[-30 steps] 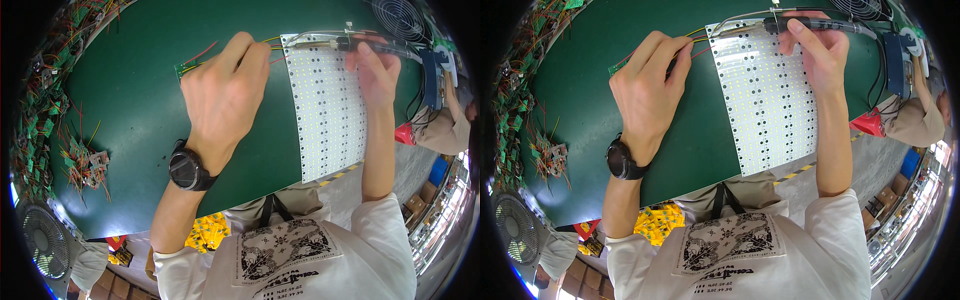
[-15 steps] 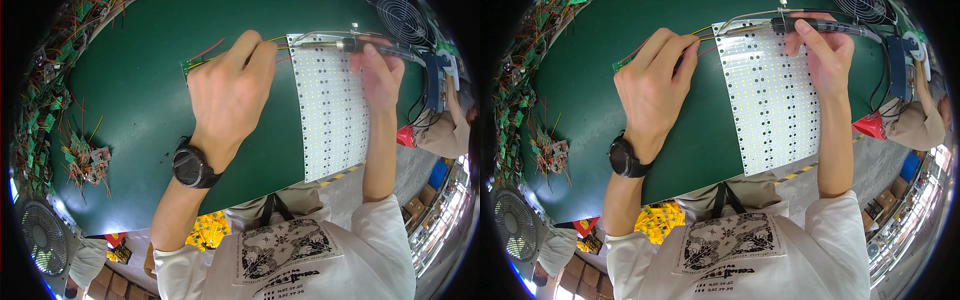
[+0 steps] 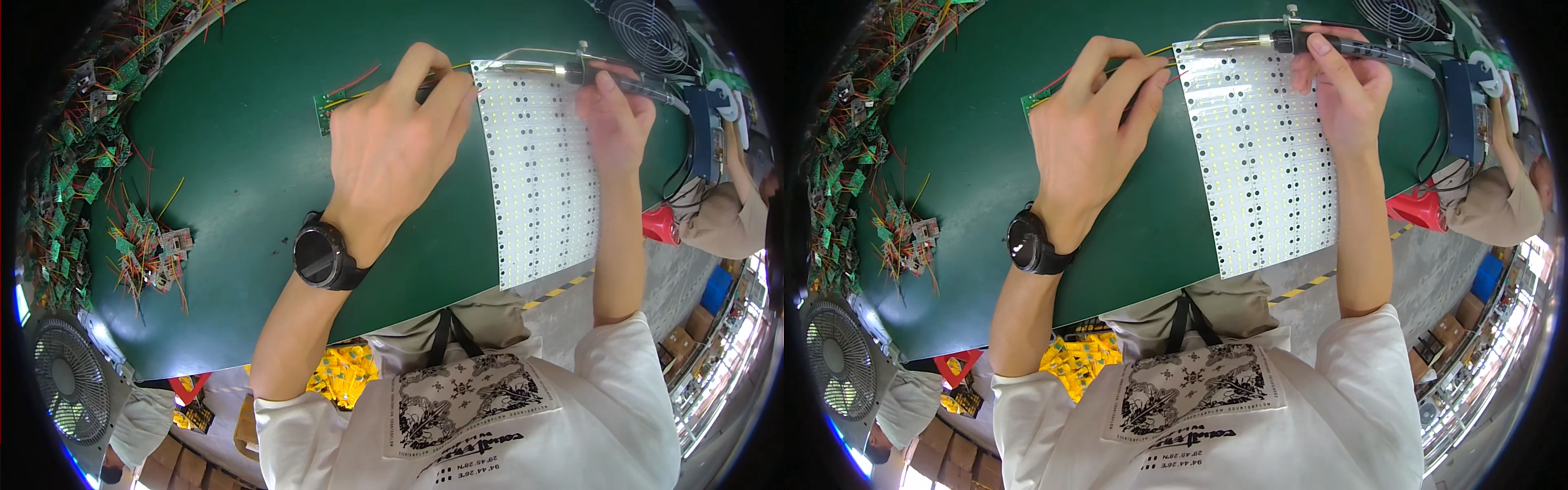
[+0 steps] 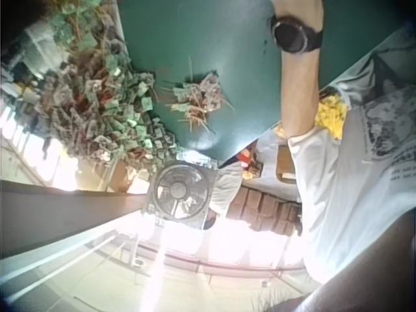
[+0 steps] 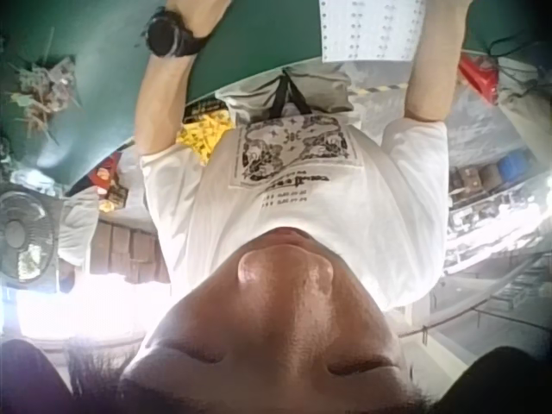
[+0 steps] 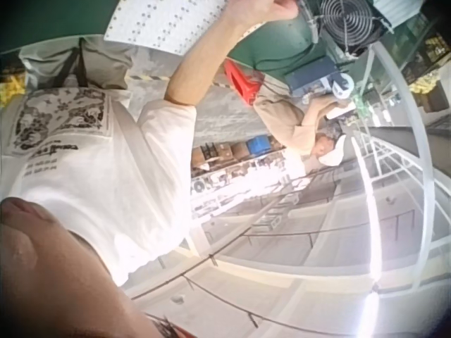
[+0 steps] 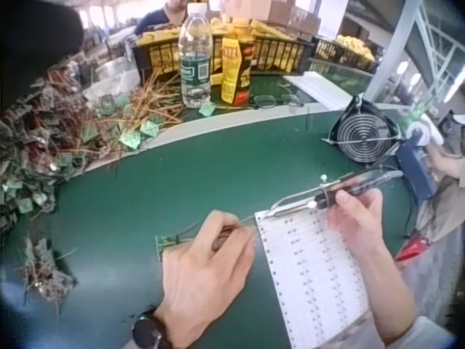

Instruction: The person solders wires from small circuit boards onto LED panels using a soldering iron. They repeatedly place the wires onto the panel contact points and attach them with the soldering iron.

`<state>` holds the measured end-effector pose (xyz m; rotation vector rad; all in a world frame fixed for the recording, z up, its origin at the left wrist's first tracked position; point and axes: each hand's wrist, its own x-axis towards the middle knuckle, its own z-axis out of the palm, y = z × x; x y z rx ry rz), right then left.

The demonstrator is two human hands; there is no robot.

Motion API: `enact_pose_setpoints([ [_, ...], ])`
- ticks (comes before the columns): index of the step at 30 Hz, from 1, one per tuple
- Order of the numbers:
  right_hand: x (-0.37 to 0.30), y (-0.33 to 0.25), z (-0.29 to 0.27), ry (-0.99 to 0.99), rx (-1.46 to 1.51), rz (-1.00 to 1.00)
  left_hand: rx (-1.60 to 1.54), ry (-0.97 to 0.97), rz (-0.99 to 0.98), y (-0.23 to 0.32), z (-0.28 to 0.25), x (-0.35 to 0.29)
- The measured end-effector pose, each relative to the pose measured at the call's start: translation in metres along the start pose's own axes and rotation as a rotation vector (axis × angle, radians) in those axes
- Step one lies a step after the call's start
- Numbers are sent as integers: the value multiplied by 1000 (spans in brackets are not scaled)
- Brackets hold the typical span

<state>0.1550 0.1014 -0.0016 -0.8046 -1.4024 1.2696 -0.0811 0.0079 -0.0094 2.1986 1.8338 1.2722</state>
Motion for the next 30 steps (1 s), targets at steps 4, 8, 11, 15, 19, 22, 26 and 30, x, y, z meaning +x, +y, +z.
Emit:
enact_pose_setpoints([
  [4,-2,-1,0,17,10,45,-77,-40,54,2,-5,-1],
  [8,3,0,-4,25,102,120,-36,-94,82,2,-9,-2],
  [11,6,-2,-3,63,153,178,3,-72,78,0,-7,-4],
  [15,10,-7,-1,47,164,265,99,-1,209,-3,-7,1],
  [19,15,-3,-8,8,151,294,67,111,372,0,-2,3],
  [22,10,1,-13,4,122,271,-22,-11,242,5,1,-2],
  [26,10,1,-14,-6,91,215,43,-57,119,4,1,-5],
  [30,8,3,-14,-8,81,196,115,-44,155,1,1,-4],
])
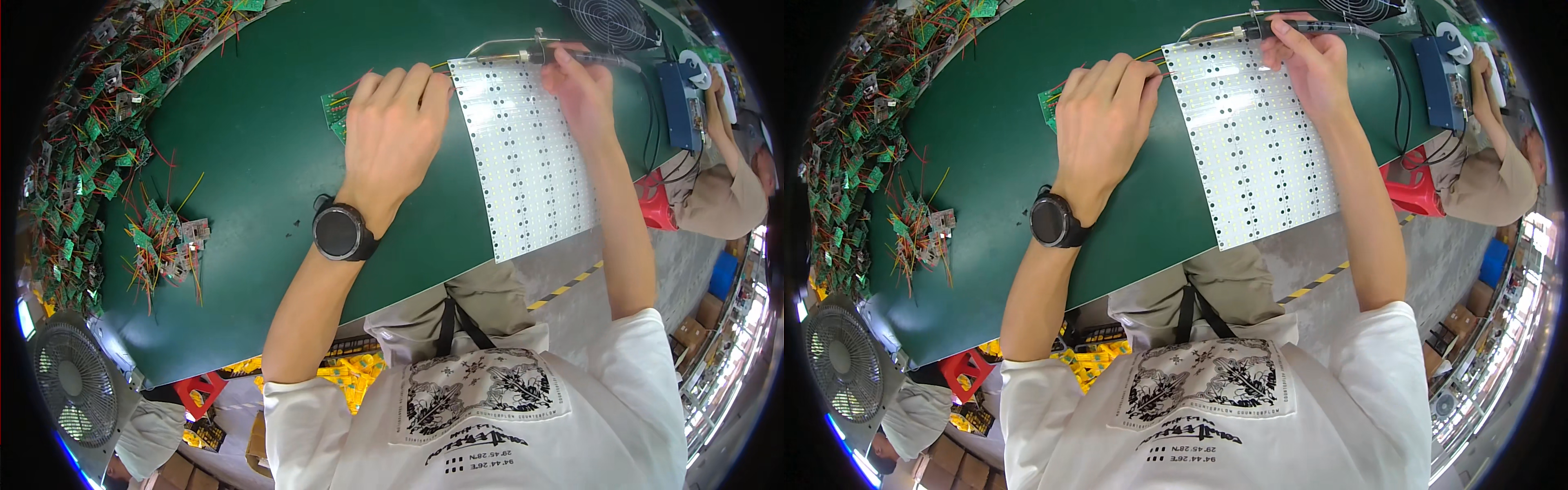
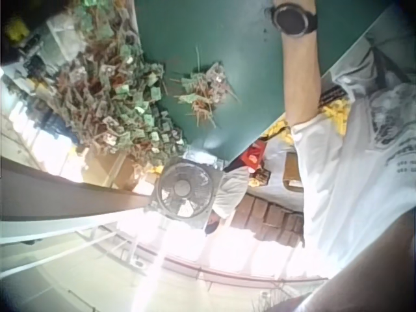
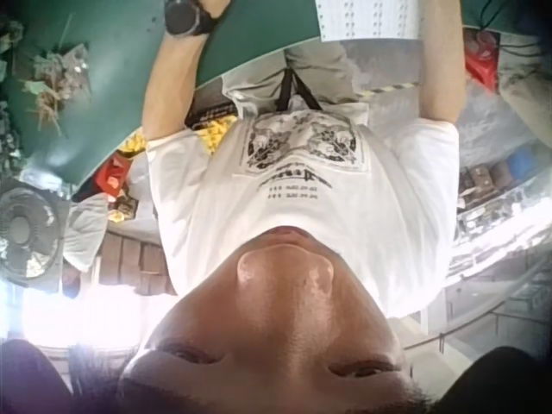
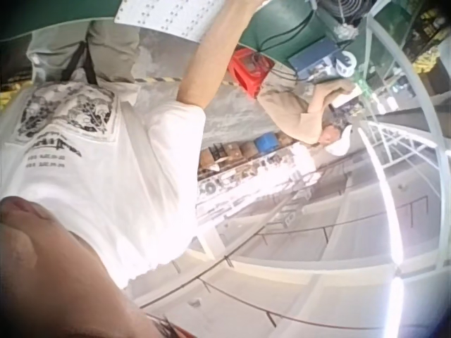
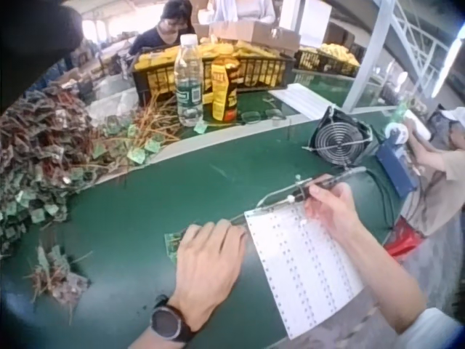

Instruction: The person solders wires from small circuit boards onto LED panels using a soldering iron. They repeatedly place the wires onto the panel contact points and attach them with the soldering iron.

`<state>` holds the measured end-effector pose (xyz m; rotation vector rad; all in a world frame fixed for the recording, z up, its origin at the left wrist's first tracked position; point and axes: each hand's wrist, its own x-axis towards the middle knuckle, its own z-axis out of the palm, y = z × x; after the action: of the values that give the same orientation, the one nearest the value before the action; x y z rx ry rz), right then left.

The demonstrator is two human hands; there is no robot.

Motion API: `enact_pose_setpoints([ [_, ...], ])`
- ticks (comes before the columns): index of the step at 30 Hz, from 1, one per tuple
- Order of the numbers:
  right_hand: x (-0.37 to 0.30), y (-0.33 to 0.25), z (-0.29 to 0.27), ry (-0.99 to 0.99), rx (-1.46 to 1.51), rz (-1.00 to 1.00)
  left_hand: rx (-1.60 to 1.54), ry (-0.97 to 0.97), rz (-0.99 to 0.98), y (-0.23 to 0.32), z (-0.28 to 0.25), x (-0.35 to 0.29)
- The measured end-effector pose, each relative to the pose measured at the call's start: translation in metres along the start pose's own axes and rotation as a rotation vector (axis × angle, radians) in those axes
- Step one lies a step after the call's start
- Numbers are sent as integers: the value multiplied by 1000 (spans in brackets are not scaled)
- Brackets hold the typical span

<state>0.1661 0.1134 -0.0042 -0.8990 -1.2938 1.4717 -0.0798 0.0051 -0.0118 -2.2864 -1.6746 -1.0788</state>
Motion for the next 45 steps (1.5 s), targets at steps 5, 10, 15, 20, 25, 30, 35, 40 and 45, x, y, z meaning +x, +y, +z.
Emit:
enact_pose_setpoints([
  [5,-7,0,3,-17,-38,-35,52,9,0,-3,0,-1],
  [10,-11,-2,7,-30,-88,-55,67,61,37,-4,2,-2],
  [15,-12,-3,11,-76,-123,-81,72,45,33,-6,3,-2],
  [20,-10,-3,8,-99,-158,-92,79,54,33,-6,5,1],
  [25,-11,-2,6,-112,-212,-57,86,42,29,-7,5,0],
  [30,-11,-1,4,-131,-214,-88,99,59,39,-8,7,-1],
  [35,-10,-1,7,-125,-170,-114,93,60,42,-8,8,-2],
  [40,-10,-1,8,-131,-172,-119,106,56,36,-7,7,-2],
  [45,-11,-3,9,-122,-169,-121,107,58,33,-6,7,-1],
])
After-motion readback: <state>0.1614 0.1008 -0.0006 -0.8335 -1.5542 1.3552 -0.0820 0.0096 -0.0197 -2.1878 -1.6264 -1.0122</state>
